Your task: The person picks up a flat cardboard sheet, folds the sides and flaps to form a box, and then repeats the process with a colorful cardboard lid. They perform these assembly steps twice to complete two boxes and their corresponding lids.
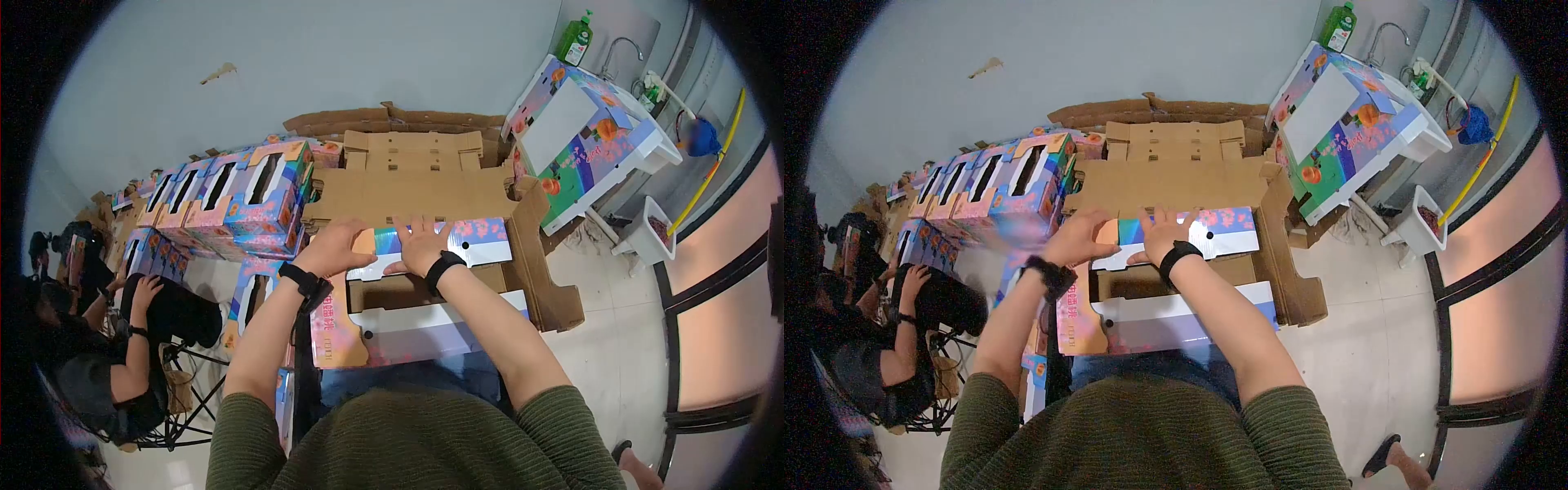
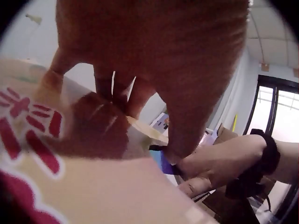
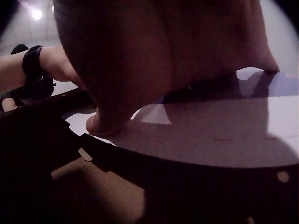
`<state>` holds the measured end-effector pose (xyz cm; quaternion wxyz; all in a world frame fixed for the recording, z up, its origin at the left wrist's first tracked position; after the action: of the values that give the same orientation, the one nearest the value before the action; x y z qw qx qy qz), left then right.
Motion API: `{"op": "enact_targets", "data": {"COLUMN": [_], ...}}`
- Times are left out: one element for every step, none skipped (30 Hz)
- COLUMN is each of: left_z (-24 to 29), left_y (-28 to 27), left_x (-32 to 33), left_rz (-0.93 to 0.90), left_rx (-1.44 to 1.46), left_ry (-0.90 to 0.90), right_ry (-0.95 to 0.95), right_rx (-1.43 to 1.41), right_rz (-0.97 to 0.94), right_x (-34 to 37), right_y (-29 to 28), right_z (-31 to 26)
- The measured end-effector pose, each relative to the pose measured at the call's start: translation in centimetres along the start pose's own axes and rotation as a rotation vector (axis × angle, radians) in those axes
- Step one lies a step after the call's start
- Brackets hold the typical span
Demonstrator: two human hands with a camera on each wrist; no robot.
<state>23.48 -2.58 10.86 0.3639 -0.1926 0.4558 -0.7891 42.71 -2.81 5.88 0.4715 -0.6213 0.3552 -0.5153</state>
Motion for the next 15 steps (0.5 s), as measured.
{"op": "enact_targets", "data": {"left_z": [0.0,-0.1,-0.2,-0.4,-0.6,-1.3,-2.2,-3.2,-4.0,-4.7,-5.3,-5.4,-5.2,-5.4,-6.2], "left_y": [-0.2,-0.3,-0.5,-0.7,-1.0,-2.0,-3.4,-4.6,-5.4,-6.5,-7.5,-8.3,-8.9,-9.4,-9.6], "left_x": [-0.1,-0.2,-0.2,-0.2,-0.1,0.0,0.4,1.3,2.3,3.3,4.3,5.5,6.8,8.0,9.1], "left_rz": [-0.003,-0.006,-0.003,0.001,0.006,-0.005,-0.017,-0.03,-0.02,-0.006,0.01,0.044,0.078,0.11,0.14], "left_rx": [0.012,0.025,0.052,0.08,0.107,0.219,0.33,0.444,0.497,0.545,0.59,0.614,0.637,0.657,0.648], "left_ry": [0.006,0.012,-0.017,-0.046,-0.076,-0.115,-0.154,-0.199,-0.14,-0.078,-0.014,-0.021,-0.028,-0.031,-0.039], "right_ry": [0.001,0.003,0.006,0.009,0.012,0.012,0.012,0.007,-0.006,-0.02,-0.034,-0.05,-0.066,-0.079,-0.092], "right_rx": [-0.002,-0.004,0.004,0.014,0.025,0.015,0.003,-0.009,-0.022,-0.034,-0.045,-0.053,-0.062,-0.073,-0.074], "right_rz": [-0.009,-0.019,-0.064,-0.108,-0.152,-0.15,-0.148,-0.151,-0.151,-0.145,-0.135,-0.146,-0.156,-0.164,-0.161], "right_x": [0.0,0.1,0.2,0.3,0.3,0.0,-0.1,-0.1,0.1,0.1,0.1,0.1,0.0,0.0,0.3], "right_y": [-0.1,-0.2,-0.5,-0.9,-1.2,-1.4,-1.4,-1.2,-1.0,-1.1,-1.3,-1.3,-1.4,-1.6,-1.9], "right_z": [0.0,0.0,0.0,0.0,-0.1,0.1,0.3,0.4,0.4,0.5,0.6,0.7,0.8,0.8,0.7]}}
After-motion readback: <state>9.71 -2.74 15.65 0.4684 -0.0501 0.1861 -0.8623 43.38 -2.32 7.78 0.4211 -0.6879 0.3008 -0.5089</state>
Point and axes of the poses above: each hand's wrist, its own x-axis away from the middle knuckle, its own y-axis out of the palm, z = x × y, the point moved 3 cm from there along -x, towards the middle knuckle, and after that the axes turned 12 degrees about -z, right-handed, at the moved point
